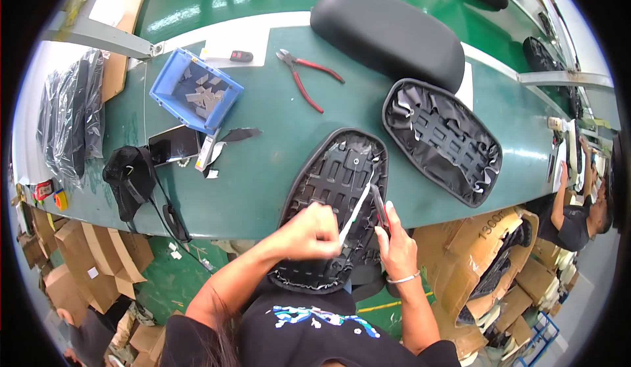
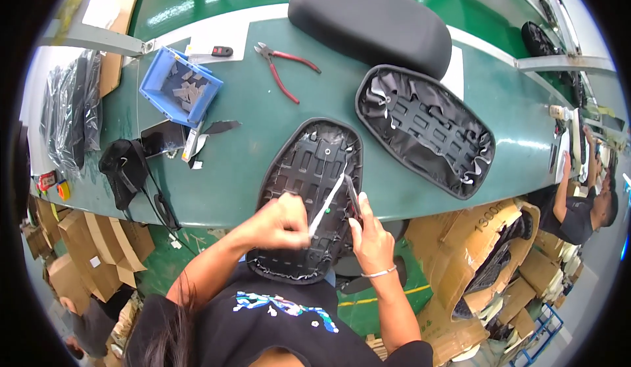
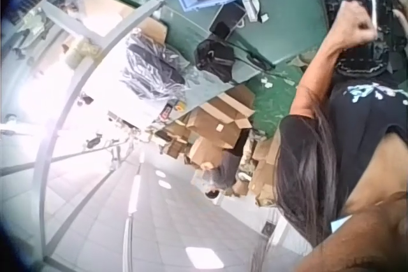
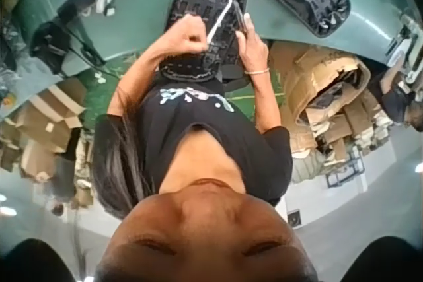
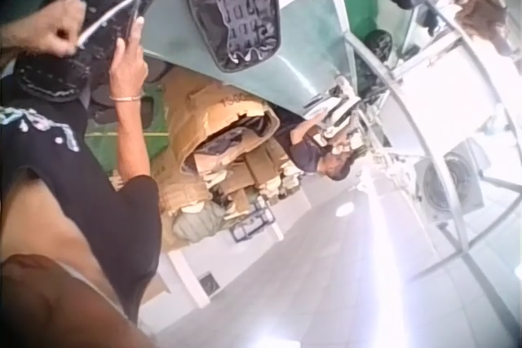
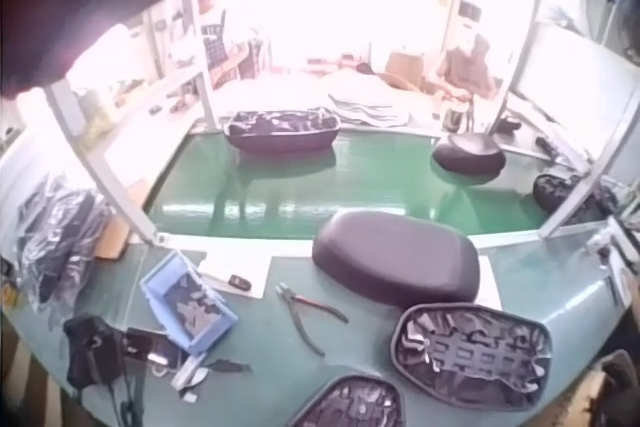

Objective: Trimming excess fabric and securing covers onto seat bases using clips and tools.

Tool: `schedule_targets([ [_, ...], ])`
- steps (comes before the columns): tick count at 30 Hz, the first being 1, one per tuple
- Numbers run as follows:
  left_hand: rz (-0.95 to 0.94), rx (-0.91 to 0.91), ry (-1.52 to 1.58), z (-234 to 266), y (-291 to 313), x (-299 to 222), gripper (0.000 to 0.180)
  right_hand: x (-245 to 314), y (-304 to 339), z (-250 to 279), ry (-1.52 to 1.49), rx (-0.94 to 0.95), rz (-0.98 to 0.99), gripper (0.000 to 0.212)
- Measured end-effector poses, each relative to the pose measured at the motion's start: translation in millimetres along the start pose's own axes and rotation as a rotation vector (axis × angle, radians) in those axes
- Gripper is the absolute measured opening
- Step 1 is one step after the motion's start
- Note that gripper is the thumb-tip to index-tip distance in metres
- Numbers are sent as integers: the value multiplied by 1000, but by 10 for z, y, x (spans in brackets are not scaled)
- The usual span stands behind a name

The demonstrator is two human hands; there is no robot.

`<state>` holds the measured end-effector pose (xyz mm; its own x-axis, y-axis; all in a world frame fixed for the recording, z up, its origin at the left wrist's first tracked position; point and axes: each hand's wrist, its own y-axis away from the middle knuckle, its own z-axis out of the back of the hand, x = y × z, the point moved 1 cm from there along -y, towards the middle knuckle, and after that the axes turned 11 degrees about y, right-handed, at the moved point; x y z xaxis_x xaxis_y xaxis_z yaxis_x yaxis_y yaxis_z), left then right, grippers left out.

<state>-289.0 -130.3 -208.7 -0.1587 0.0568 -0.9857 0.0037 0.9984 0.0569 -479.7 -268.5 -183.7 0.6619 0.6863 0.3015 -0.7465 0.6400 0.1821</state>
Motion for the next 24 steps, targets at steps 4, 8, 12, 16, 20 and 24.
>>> schedule_targets([
  [4, 34, 3, -161, -204, 64, 119, 15, -1, -616, 262, -165, -125, 173, 51],
  [8, 47, -79, 72, -6, 31, -64, 13, -15, -849, 250, 181, 77, 270, 54],
  [12, 52, -440, 624, 382, 78, -338, 7, -120, -540, -89, -17, -130, 176, 58],
  [16, -112, -558, 572, 554, 95, -667, 9, 53, -123, -206, 87, -52, 56, 61],
  [20, -285, -727, 559, 608, 469, -562, 10, 129, 318, -58, 116, 255, -88, 61],
  [24, -77, -723, 397, 467, 691, -315, 9, 136, 170, 21, -134, 97, 35, 55],
])
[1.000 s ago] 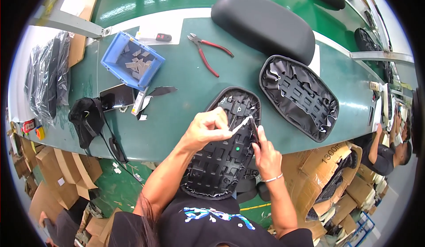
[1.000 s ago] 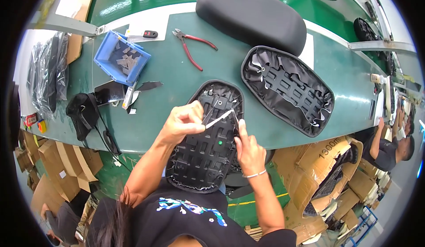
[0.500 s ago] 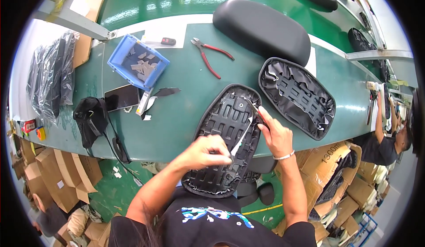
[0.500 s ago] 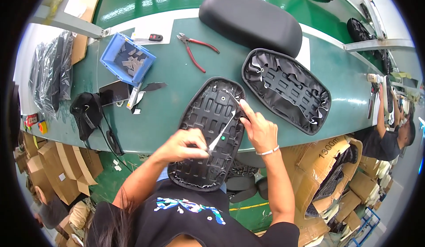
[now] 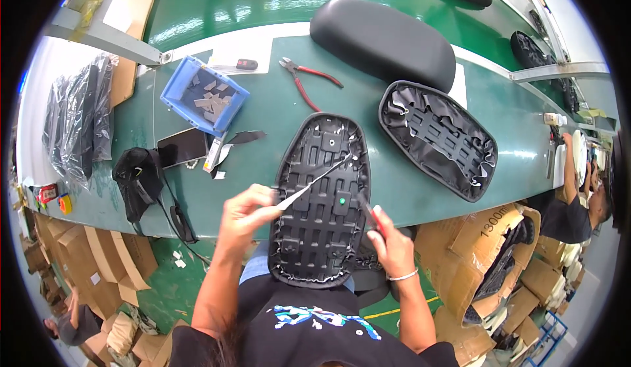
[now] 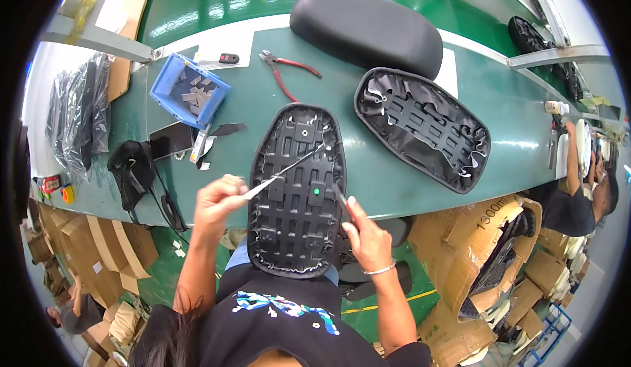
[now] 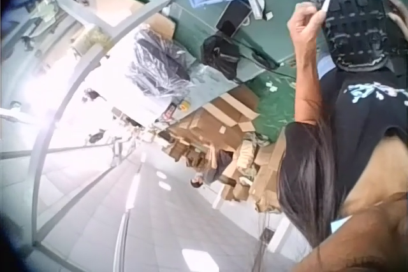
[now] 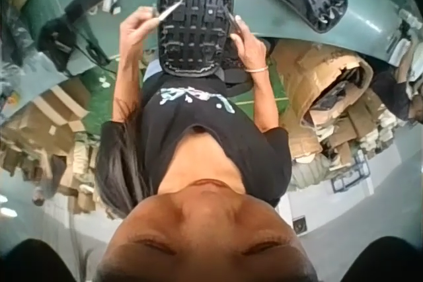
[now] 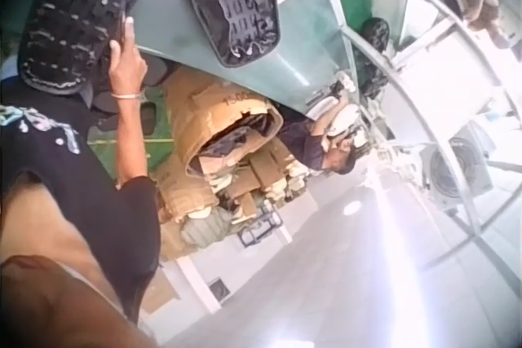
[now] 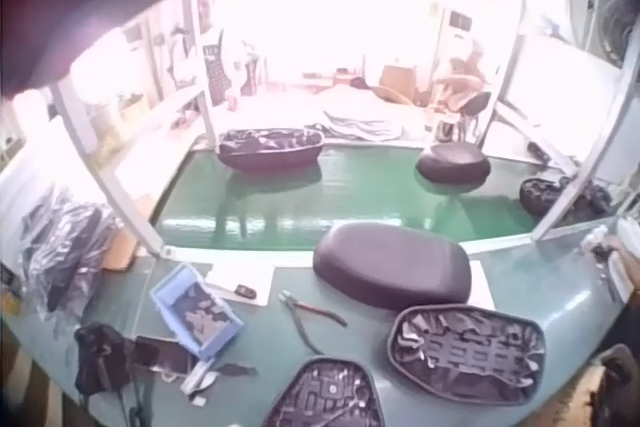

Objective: Trimming excess fabric and securing covers onto seat bases using clips and tools.

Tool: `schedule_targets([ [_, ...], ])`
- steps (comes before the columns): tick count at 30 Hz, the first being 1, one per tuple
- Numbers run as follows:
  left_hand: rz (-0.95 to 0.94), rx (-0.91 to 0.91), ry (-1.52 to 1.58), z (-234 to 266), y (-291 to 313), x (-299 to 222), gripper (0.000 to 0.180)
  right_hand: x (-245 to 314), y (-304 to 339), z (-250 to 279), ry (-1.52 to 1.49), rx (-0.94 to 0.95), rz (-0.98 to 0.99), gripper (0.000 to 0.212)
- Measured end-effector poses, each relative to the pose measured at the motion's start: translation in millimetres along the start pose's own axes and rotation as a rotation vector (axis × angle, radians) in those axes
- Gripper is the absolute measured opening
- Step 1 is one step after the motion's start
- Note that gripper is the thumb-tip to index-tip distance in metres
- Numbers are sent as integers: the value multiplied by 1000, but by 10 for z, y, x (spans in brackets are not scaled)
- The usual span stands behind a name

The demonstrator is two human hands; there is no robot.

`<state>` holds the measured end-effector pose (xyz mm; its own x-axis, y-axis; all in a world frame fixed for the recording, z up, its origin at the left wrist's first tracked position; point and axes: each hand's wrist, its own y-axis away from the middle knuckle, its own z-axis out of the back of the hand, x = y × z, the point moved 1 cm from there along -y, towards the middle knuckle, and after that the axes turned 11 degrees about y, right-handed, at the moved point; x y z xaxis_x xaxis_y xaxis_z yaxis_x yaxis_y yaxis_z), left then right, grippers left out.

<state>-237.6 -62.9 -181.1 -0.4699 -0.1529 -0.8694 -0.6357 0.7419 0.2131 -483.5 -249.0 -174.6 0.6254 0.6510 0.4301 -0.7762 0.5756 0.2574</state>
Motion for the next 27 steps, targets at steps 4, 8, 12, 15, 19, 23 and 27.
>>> schedule_targets([
  [4, 2, 102, -47, -297, 18, 135, 7, 68, -485, 153, -8, -206, 107, 53],
  [8, 8, 0, 116, -310, -28, 10, 3, 84, -925, 104, 364, -70, 205, 58],
  [12, -319, -2, 404, -146, -15, -601, 8, 19, -528, -151, 320, -69, 131, 61],
  [15, -300, -128, 233, 400, 288, -885, 11, 92, -258, -93, 283, 49, 14, 58],
  [19, 68, -104, -1276, 829, 609, -384, 34, -121, -387, -181, -210, -195, -152, 41],
  [23, 387, -222, -476, 328, 148, 419, 61, -74, -567, -476, -402, -147, -202, 38],
  [27, 467, -232, -384, 193, -156, 604, 62, -90, -614, -330, -703, -77, -221, 32],
])
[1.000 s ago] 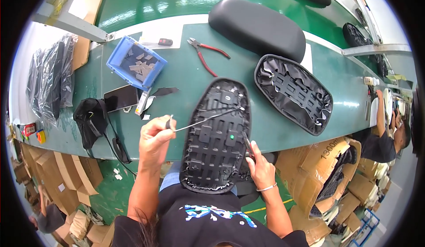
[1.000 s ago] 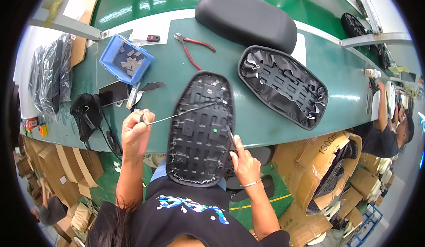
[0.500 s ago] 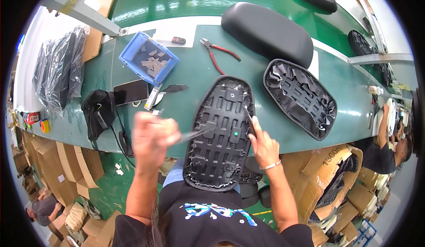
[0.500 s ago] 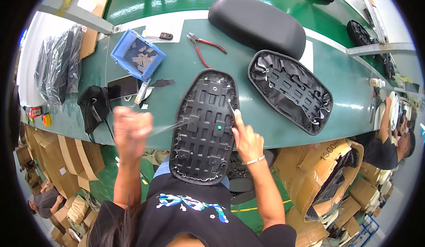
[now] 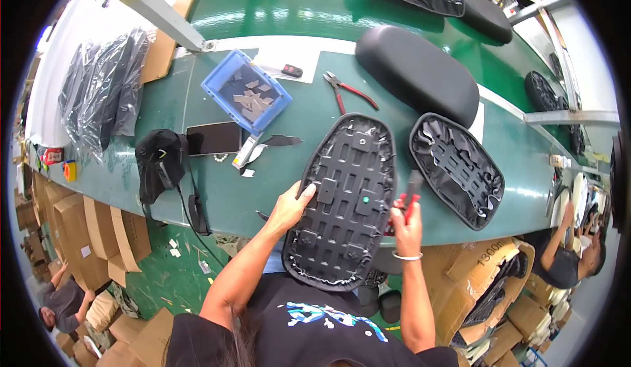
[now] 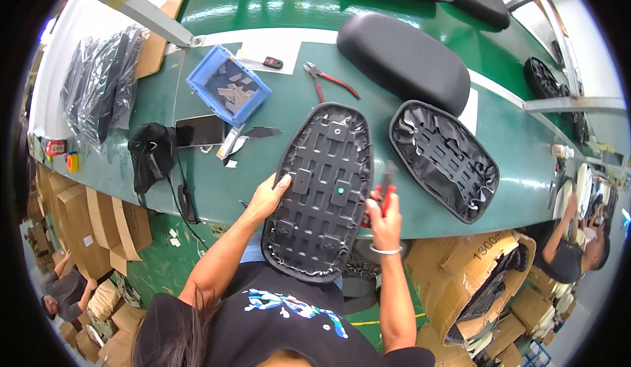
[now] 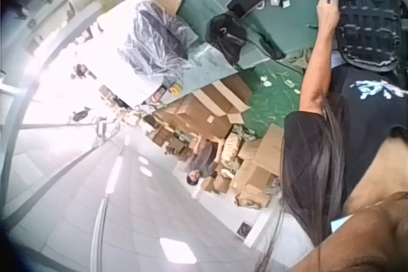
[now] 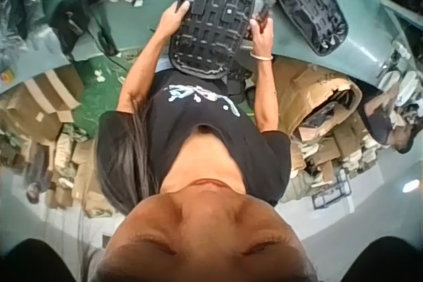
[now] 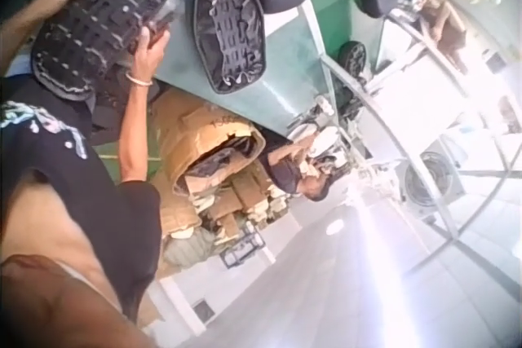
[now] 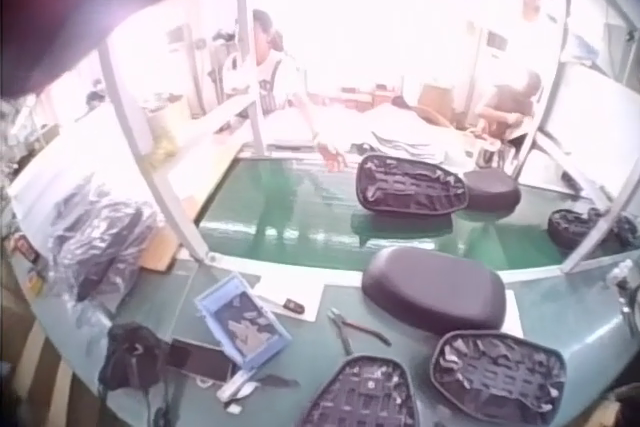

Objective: Trimming excess fabric and securing covers onto seat bases using clips and tools.

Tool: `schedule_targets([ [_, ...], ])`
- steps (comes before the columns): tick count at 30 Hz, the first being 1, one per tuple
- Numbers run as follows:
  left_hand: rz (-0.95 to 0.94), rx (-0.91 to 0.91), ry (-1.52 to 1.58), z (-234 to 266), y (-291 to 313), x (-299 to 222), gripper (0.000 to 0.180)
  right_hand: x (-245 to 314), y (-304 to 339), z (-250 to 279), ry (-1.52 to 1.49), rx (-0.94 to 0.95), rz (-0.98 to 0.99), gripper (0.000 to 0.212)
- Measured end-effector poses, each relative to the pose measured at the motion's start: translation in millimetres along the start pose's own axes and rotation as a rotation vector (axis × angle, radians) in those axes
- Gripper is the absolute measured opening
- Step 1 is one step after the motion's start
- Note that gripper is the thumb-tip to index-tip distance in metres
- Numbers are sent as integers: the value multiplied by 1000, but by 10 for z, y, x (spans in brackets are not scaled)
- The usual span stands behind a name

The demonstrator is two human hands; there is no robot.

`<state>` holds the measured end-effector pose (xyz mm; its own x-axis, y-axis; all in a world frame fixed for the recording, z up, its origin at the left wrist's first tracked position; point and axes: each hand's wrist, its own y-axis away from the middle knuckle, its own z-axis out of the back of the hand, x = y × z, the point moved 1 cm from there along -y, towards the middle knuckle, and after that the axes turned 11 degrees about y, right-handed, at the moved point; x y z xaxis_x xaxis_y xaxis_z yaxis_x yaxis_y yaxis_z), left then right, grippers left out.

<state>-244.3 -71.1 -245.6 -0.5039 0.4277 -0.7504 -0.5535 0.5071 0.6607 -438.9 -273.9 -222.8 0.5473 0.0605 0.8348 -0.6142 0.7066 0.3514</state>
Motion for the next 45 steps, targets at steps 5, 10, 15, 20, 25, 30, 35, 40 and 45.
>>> schedule_targets([
  [5, -108, 12, 438, 143, -512, -881, 60, 458, -125, 223, -204, -187, 64, 27],
  [10, -434, -180, 731, 703, -1181, -1703, 45, 636, -222, -118, -124, -76, 127, 30],
  [15, -258, 284, 463, 425, -558, -911, 38, 979, -406, -857, -258, 230, 55, 44],
  [20, -52, -43, 1035, 169, 74, -18, 39, 1325, -719, -1561, 794, 701, 327, 37],
  [25, -12, -7, 898, 537, 259, -60, 30, 998, -1898, -1629, 1003, -299, 645, 62],
  [30, 50, 143, 808, 633, 460, -172, 34, 465, -2075, -1530, 1148, -258, 725, 52],
  [35, 27, 244, 764, 622, 609, -278, 37, 316, -1474, -1353, 242, -86, 208, 26],
  [40, 48, 282, 676, 655, 688, -287, 38, 1005, -468, -1147, -479, 442, -454, 18],
  [45, 19, 299, 545, 695, 766, -310, 39, 1608, -48, -952, 495, 556, 336, 15],
])
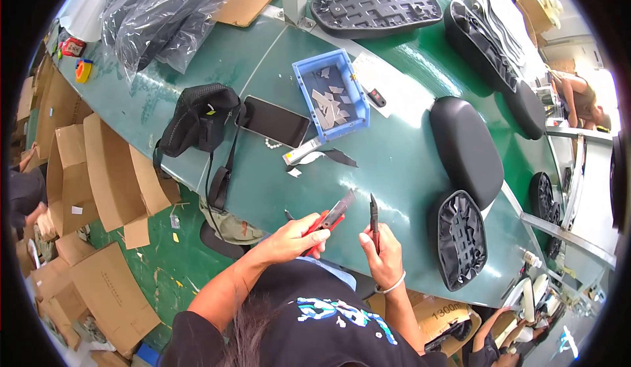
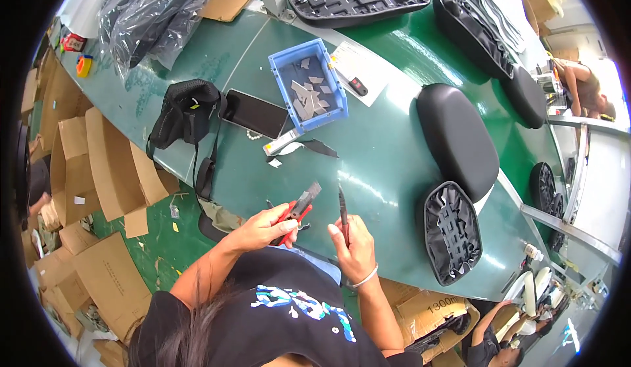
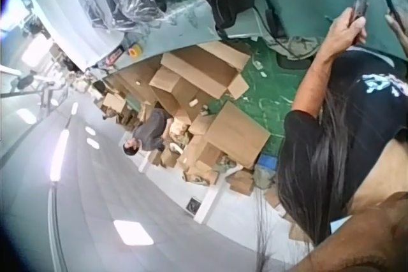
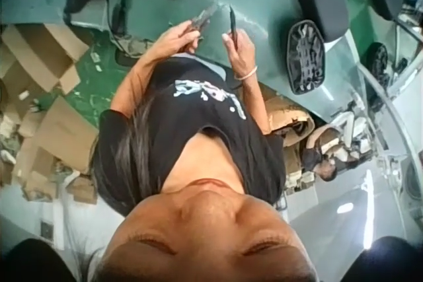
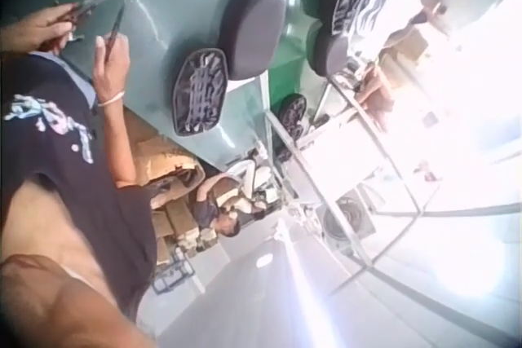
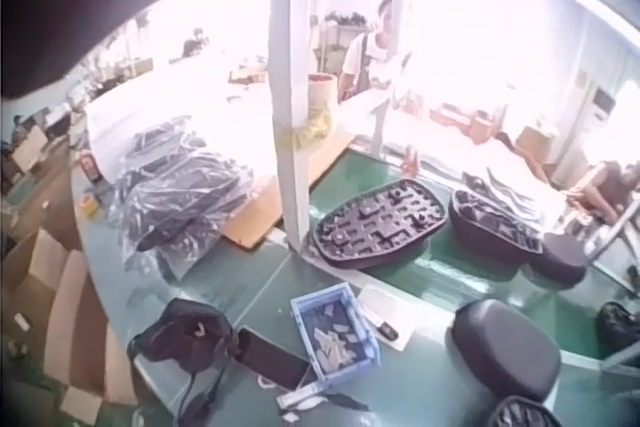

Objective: Trimming excess fabric and securing covers onto seat bases using clips and tools.

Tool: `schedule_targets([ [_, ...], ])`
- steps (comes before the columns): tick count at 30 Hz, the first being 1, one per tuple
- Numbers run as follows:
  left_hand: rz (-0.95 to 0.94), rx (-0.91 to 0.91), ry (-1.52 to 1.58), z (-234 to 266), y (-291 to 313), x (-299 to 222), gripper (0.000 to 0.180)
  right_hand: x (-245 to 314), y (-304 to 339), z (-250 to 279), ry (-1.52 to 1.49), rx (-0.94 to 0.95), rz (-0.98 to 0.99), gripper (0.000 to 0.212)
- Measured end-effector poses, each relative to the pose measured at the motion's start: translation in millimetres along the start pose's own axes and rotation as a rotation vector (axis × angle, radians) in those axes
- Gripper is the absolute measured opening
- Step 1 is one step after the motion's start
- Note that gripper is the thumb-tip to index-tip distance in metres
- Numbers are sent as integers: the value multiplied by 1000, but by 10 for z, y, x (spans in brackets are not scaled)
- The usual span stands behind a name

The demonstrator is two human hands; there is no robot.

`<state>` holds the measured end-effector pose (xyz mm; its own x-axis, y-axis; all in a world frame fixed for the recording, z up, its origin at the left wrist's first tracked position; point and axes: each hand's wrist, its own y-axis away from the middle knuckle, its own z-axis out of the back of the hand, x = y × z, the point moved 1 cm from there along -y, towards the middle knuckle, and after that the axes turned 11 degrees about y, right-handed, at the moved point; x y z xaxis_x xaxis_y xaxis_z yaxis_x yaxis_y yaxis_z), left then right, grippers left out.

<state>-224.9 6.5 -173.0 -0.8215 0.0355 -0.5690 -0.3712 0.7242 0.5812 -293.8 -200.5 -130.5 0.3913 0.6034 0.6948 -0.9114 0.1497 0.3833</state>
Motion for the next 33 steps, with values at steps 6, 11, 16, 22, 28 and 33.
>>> schedule_targets([
  [6, -17, 3, -100, -37, 85, -61, 36, 141, 83, -48, 258, -148, 290, 14],
  [11, 21, 44, -38, -76, 131, -88, 37, 181, 143, -76, 288, -87, 266, 15],
  [16, 53, 24, 102, -94, 164, 16, 40, 152, 112, -43, 204, 44, 226, 14],
  [22, 36, 29, 93, 4, 148, 25, 43, 228, 50, -75, -1055, 509, -377, 17],
  [28, -28, -168, 171, 116, 80, -3, 42, 292, -456, -182, -1097, 387, -326, 18],
  [33, 21, -172, 250, 120, -113, 81, 54, 80, -1561, -255, -640, 313, -93, 17],
])
